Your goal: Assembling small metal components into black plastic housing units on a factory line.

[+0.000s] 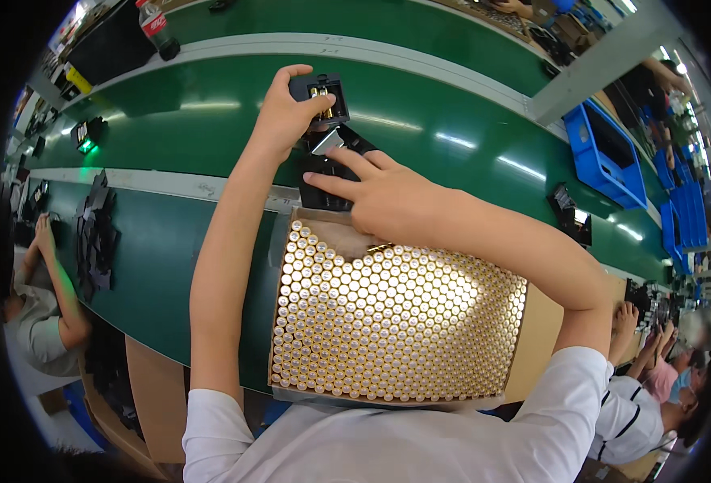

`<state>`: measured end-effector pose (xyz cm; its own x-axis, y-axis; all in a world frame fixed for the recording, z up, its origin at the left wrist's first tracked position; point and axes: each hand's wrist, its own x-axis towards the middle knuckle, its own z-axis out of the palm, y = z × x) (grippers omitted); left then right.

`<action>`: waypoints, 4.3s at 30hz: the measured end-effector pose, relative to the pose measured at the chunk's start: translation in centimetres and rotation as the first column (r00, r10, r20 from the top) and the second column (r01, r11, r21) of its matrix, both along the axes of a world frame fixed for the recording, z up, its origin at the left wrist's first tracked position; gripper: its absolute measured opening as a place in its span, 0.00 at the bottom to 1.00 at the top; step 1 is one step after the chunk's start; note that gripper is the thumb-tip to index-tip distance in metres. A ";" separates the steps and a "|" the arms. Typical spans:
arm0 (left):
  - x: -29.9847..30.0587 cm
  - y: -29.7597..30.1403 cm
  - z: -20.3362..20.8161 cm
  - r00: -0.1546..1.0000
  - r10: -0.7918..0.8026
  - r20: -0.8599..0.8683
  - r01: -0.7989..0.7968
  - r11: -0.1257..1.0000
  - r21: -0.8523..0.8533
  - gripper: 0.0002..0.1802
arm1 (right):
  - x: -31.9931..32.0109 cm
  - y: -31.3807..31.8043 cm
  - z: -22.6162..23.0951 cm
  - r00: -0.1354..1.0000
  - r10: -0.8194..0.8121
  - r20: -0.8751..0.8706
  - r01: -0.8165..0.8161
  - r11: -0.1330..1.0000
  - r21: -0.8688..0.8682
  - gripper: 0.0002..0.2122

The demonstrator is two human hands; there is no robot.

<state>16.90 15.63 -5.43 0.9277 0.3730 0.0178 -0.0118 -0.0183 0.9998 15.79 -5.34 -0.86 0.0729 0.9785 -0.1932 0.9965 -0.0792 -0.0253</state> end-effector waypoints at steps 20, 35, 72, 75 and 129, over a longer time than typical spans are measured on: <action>0.4 4.5 -1.5 0.994 0.111 0.021 -0.112 0.993 0.037 0.32 | 1.1 0.4 -2.0 0.977 0.207 -0.045 -0.204 0.977 0.057 0.12; -0.6 10.8 -1.8 0.989 0.141 0.042 -0.139 0.989 -0.059 0.27 | 10.3 16.1 -2.5 0.347 0.031 -0.937 0.769 0.562 0.303 0.11; -6.3 18.2 2.0 0.673 0.739 -0.042 -0.423 0.430 0.798 0.30 | 4.6 14.6 -3.1 0.566 -0.379 -0.733 0.743 0.620 0.252 0.10; -5.0 13.4 4.9 0.939 0.127 -0.321 0.014 0.915 0.403 0.34 | 4.9 11.2 -2.1 0.244 -0.397 -0.884 0.884 0.465 0.035 0.11; 1.9 1.8 -2.0 0.995 -0.019 0.093 0.033 0.989 -0.142 0.21 | -0.4 4.1 3.8 0.791 -0.351 -0.501 0.548 0.770 0.326 0.11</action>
